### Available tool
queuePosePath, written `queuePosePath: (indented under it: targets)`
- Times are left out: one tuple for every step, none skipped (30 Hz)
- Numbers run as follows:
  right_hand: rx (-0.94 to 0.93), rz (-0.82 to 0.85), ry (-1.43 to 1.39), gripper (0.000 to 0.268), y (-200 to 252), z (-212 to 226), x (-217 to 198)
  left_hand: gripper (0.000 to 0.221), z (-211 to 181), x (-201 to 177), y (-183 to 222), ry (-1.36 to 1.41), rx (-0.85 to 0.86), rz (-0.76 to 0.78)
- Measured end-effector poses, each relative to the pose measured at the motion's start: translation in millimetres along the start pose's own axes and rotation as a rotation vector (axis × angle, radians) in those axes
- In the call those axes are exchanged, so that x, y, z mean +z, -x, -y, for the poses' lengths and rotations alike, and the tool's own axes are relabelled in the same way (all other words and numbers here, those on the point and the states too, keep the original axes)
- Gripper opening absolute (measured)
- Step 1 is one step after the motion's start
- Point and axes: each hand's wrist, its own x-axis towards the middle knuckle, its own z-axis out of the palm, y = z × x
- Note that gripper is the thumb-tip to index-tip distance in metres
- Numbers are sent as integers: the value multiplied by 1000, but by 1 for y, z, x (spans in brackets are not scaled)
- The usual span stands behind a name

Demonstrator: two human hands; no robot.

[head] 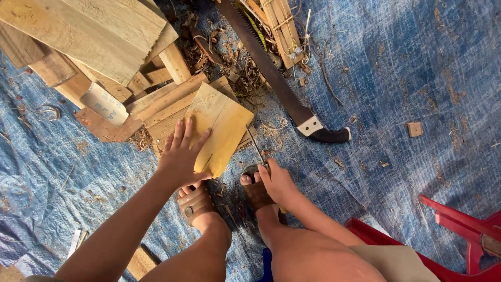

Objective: The person is using a hand saw to cut a small rectangular piece of wood while sitting on a blue tarp.

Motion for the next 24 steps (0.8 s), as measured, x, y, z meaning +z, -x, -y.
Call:
queuePosePath:
  targets:
    - [0,0,0,50,-2,-5,3,130,0,1,0,0,0,0]
    - [-3,3,23,51,-4,-10,6,129,0,2,-1,0,0,0]
    - [-7,6,47,52,-7,-16,9,129,0,3,-1,1,-1,1]
    - [-7,6,47,52,-5,-13,8,129,0,2,-1,1,-2,1]
    - [-5,7,29,52,-4,-11,7,129,0,2,-1,10,-1,-2]
    - [-2,7,11,52,-2,-8,6,129,0,1,-1,18,-1,-4]
    - [-2,9,10,52,-2,-10,6,129,0,2,0,18,-2,-3]
    - [0,19,17,52,-2,-11,7,129,0,2,0,15,-1,-1]
    - [4,28,25,51,-1,-13,7,129,0,2,-1,13,0,-1]
    - [4,27,24,51,-1,-15,8,129,0,3,-1,13,1,-1]
    - [-14,28,9,51,-1,-17,8,130,0,3,-1,13,3,-6]
    - [-32,28,-7,51,-1,-18,9,130,0,4,-1,13,5,-10]
    - [-34,26,-7,51,2,-15,7,130,0,0,0,11,4,-13]
    - [-26,17,-6,52,5,-12,4,130,0,-4,2,40,8,-6]
    - [-20,10,-4,54,8,-8,2,130,0,-7,4,70,9,1]
    - [-24,11,-4,54,1,-8,-2,130,2,-8,2,69,5,-1]
    - [-29,-13,-14,52,-2,-8,-5,130,1,-7,3,65,7,-1]
    - [-34,-37,-24,52,-6,-10,-8,130,0,-6,2,61,9,-2]
    - [-31,-36,-25,52,-9,-4,-13,130,1,-6,3,62,10,1]
    - [-71,-48,-18,53,-12,1,-19,130,1,-6,4,65,9,-2]
    - [-112,-63,-11,55,-16,7,-26,131,0,-7,2,68,10,-9]
    - [-110,-66,-11,55,-17,9,-30,131,-1,-6,1,68,13,-11]
    - [-102,-50,3,55,-20,13,-33,130,-1,-5,1,73,6,-4]
    - [-94,-34,17,55,-23,17,-35,130,-1,-5,1,79,-2,2]
